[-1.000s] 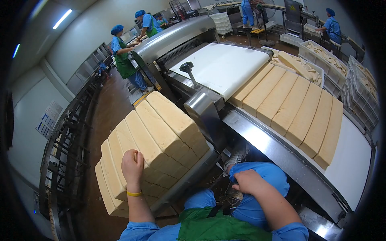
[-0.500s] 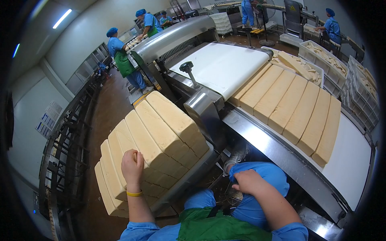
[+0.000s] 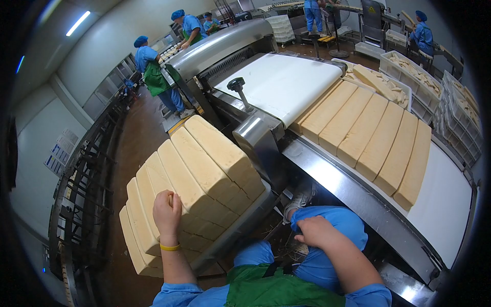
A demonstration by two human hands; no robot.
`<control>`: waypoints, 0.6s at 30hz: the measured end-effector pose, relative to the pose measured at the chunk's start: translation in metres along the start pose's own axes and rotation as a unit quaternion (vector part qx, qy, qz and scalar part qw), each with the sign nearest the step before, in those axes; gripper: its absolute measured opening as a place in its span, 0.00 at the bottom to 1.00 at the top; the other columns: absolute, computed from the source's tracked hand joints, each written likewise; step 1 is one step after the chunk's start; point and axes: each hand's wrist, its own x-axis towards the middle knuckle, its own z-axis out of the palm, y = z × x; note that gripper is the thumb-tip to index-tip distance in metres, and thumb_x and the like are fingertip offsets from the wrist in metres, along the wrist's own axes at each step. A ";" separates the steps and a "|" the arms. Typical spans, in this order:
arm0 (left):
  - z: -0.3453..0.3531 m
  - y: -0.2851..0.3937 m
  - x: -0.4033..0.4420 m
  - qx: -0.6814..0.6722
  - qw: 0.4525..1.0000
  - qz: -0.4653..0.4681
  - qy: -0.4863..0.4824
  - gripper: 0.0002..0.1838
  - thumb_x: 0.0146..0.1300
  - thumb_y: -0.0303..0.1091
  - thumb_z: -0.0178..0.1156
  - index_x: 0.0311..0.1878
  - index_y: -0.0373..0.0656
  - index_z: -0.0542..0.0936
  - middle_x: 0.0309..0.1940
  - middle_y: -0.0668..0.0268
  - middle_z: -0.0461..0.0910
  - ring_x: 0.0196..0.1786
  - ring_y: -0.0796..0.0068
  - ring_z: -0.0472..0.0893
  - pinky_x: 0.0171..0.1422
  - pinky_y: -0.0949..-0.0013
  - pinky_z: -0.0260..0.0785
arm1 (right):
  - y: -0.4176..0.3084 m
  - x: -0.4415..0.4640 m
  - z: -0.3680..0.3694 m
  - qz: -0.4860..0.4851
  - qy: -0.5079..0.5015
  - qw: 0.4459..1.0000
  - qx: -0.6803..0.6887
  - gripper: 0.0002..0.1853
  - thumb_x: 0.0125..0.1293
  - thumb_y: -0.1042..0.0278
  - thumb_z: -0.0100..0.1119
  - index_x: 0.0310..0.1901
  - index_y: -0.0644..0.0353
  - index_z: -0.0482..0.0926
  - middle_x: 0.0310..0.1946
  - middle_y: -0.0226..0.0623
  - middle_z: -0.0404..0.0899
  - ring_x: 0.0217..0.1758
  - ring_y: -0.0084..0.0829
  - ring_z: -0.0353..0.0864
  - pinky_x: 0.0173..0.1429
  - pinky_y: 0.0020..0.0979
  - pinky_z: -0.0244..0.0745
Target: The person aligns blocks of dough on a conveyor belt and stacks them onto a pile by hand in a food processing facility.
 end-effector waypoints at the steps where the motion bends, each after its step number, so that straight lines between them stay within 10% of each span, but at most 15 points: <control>1: 0.000 0.000 0.000 0.001 1.000 -0.001 -0.002 0.07 0.58 0.33 0.58 0.31 0.39 0.76 0.31 0.56 0.77 0.37 0.53 0.77 0.42 0.55 0.69 | 0.000 0.000 -0.001 0.000 0.000 1.000 0.001 0.20 0.59 0.51 0.64 0.41 0.61 0.79 0.36 0.47 0.83 0.44 0.46 0.82 0.50 0.43 0.74; 18: 0.000 -0.002 -0.001 0.002 1.000 0.002 -0.005 0.07 0.58 0.33 0.58 0.33 0.39 0.76 0.33 0.56 0.78 0.39 0.52 0.77 0.44 0.55 0.70 | -0.001 -0.001 0.000 0.003 0.008 1.000 0.005 0.20 0.58 0.52 0.65 0.41 0.61 0.79 0.36 0.48 0.83 0.44 0.47 0.82 0.50 0.44 0.75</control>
